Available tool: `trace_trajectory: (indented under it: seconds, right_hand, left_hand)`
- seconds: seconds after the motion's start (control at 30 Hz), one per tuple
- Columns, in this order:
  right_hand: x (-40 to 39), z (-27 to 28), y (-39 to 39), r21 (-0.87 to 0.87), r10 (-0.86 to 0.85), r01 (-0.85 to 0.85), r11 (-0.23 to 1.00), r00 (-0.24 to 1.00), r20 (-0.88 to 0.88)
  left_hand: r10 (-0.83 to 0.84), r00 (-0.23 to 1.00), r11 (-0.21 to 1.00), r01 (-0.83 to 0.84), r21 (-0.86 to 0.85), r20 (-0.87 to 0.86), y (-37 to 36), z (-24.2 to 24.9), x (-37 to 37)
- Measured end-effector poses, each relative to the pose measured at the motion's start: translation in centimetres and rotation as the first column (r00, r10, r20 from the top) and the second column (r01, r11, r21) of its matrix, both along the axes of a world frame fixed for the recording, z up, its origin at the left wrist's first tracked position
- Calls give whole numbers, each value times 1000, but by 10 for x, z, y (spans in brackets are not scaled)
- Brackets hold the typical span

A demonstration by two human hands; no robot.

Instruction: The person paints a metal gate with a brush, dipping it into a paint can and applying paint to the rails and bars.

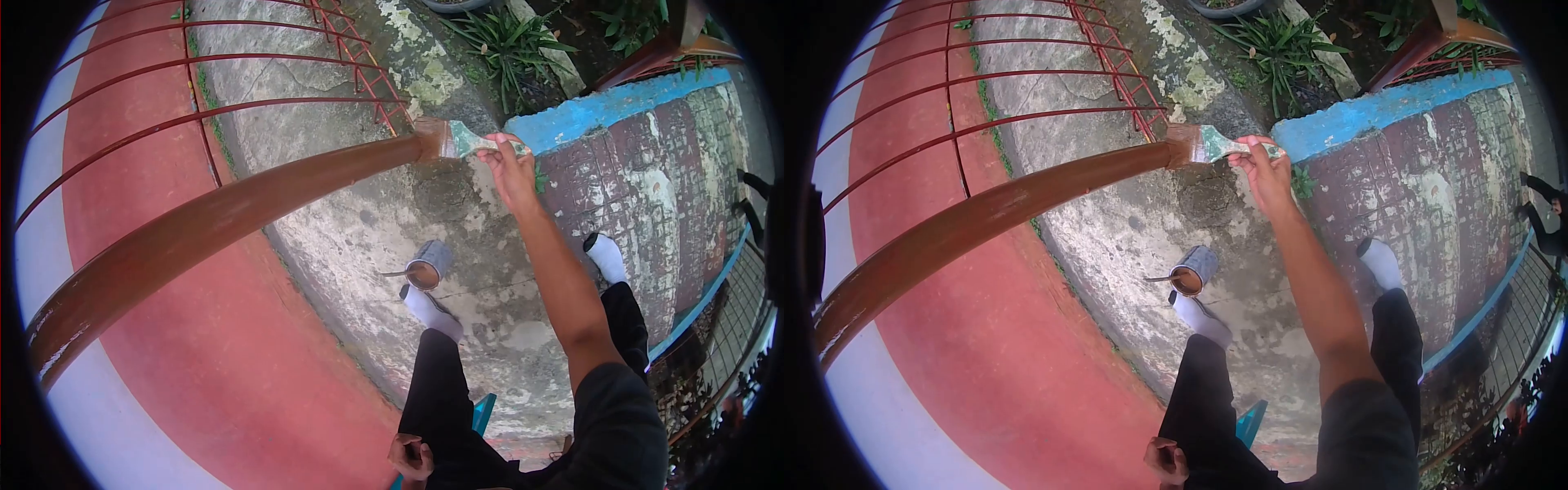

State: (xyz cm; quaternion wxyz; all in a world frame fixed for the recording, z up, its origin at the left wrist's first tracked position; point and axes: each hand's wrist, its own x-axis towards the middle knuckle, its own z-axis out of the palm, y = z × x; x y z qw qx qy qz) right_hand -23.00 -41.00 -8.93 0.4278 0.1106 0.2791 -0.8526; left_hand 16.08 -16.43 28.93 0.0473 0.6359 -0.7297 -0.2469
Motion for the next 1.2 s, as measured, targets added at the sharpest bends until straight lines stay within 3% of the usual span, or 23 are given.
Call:
trace_trajectory:
  seconds: [0.07, 0.27, 0.37, 0.47, 0.5, 0.53, 0.6, 0.67, 0.73, 0.8, 0.87, 0.93, 1.0, 1.07, 1.13, 1.2]
  right_hand:
    - [-5, -17, -1, 154, 15, -8, 988, 999, -40]
    - [-27, -39, -6, 310, 149, -88, 947, 972, -180]
    - [-39, -34, -9, 499, 352, -130, 857, 854, -383]
    - [-46, -12, -2, 512, 326, -55, 857, 829, -455]
    - [-44, -6, 0, 424, 208, -11, 906, 882, -423]
    - [-44, 2, 3, 413, 215, -20, 910, 877, -430]
    - [-44, 12, 11, 288, 42, 38, 957, 963, -265]
    - [-42, 14, 10, 217, 39, 10, 976, 975, -221]
    - [-35, -6, 4, 114, 17, -23, 993, 998, 53]
    - [-26, -30, 0, 114, -20, 9, 993, 995, 102]
    - [-21, -52, 5, 261, 135, -113, 959, 989, -68]
    - [-23, -43, 2, 269, 177, -130, 954, 971, -161]
    - [-27, -34, 1, 411, 316, -134, 902, 852, -417]
    - [-31, -20, 1, 447, 311, -80, 891, 824, -474]
    - [-36, 6, 3, 433, 109, 107, 895, 889, -445]
    - [-39, 34, 9, 433, 55, 111, 895, 934, -353]
  left_hand:
    - [18, 1000, 1000, -18, -2, -2, 2, -1, 0]
    - [66, 997, 998, -65, 18, -48, 11, -2, -8]
    - [106, 990, 994, -102, 47, -89, 18, -2, -17]
    - [107, 990, 993, -101, 65, -87, 24, -4, -16]
    - [123, 989, 991, -117, 72, -88, 25, -4, -19]
    - [140, 986, 988, -132, 82, -91, 27, -5, -22]
    - [171, 981, 984, -165, 74, -93, 31, -6, -25]
    - [203, 975, 978, -198, 64, -90, 35, -9, -29]
    - [189, 977, 981, -182, 73, -99, 33, -8, -35]
    - [188, 979, 981, -184, 56, -81, 38, -10, -33]
    - [187, 979, 982, -184, 49, -77, 43, -11, -36]
    - [186, 981, 981, -182, 61, -64, 42, -11, -42]
    - [228, 970, 973, -223, 63, -80, 45, -13, -45]
    - [258, 962, 964, -251, 88, -92, 49, -12, -47]
    - [242, 968, 968, -236, 81, -72, 50, -15, -50]
    - [254, 964, 965, -247, 90, -76, 50, -16, -52]
